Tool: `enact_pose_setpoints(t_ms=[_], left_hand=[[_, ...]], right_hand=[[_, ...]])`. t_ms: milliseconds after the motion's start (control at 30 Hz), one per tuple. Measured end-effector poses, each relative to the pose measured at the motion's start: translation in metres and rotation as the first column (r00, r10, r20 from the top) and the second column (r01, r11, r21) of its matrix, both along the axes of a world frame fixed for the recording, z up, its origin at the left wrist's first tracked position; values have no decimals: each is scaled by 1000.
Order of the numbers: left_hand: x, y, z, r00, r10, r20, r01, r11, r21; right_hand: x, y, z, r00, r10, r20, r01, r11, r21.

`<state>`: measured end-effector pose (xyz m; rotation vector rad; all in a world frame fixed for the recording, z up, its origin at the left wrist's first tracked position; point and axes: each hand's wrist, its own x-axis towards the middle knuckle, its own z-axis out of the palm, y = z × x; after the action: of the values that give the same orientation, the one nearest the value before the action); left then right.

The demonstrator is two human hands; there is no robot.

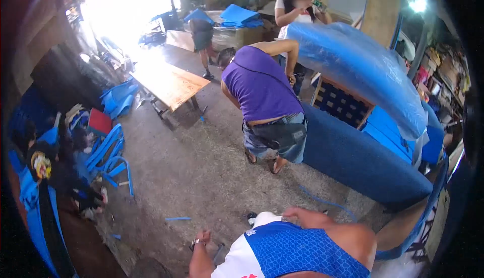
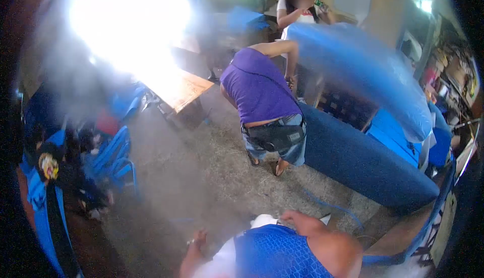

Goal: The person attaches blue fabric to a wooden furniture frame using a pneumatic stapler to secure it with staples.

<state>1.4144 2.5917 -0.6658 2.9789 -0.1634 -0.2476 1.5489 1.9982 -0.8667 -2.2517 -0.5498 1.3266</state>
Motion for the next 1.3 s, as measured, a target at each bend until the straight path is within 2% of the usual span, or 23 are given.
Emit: enact_pose_setpoints(t_ms=[33,67,100,233,333,367,433,567,667,733,800,867,933,1000,1067,1100,1133,1200,1233,1267,1300], left_hand=[[-1,10,-5,951,211,-228,-242,963,-120],[-13,20,-8,811,406,-421,-501,853,-143],[-16,19,-6,742,480,-469,-591,797,-120],[-17,27,-16,662,543,-517,-682,723,-113],[-7,36,-26,608,562,-561,-733,669,-124],[9,44,-31,604,557,-571,-736,665,-130],[44,75,-34,603,542,-585,-731,669,-134],[151,184,-23,665,466,-584,-633,766,-111],[253,291,-11,722,438,-535,-544,838,-48],[325,360,-11,755,438,-488,-507,862,-11],[414,418,-4,782,475,-404,-516,857,7],[506,453,6,790,533,-302,-573,818,-55],[594,459,25,787,574,-227,-612,773,-167],[666,435,53,795,568,-211,-606,737,-299],[723,402,54,851,490,-187,-520,743,-421],[740,379,60,885,425,-192,-464,770,-437],[751,347,62,913,362,-186,-407,793,-454],[755,281,96,889,315,-332,-449,742,-498],[759,265,89,926,169,-338,-301,871,-389],[763,264,54,957,80,-278,-187,904,-385],[769,262,18,975,-19,-223,-69,923,-378]], right_hand=[[32,39,47,999,25,33,-19,982,-186],[70,66,84,997,23,70,-8,980,-199],[104,89,107,995,14,102,5,983,-184],[211,168,171,983,-42,180,43,999,-1],[263,213,196,981,-119,150,137,983,-119],[275,227,196,976,-53,209,91,980,-178],[289,243,187,985,-15,172,53,974,-220],[287,284,174,989,-32,-142,-30,909,-415],[291,322,173,900,-369,-230,267,886,-378],[310,359,227,977,-186,108,208,946,-248],[321,379,242,904,-411,115,423,899,-111],[331,388,255,862,-499,92,507,852,-131],[348,391,238,804,-592,54,594,793,-135],[339,371,161,721,-693,-14,684,714,-146],[330,362,134,636,-763,-115,746,646,-160],[325,357,126,556,-812,-177,809,578,-109],[314,351,114,428,-857,-287,897,441,22],[301,352,98,204,-795,-571,967,73,243],[318,358,123,220,-805,-550,961,81,266],[332,361,137,236,-815,-529,954,89,288],[361,362,181,242,-833,-498,948,93,306]])
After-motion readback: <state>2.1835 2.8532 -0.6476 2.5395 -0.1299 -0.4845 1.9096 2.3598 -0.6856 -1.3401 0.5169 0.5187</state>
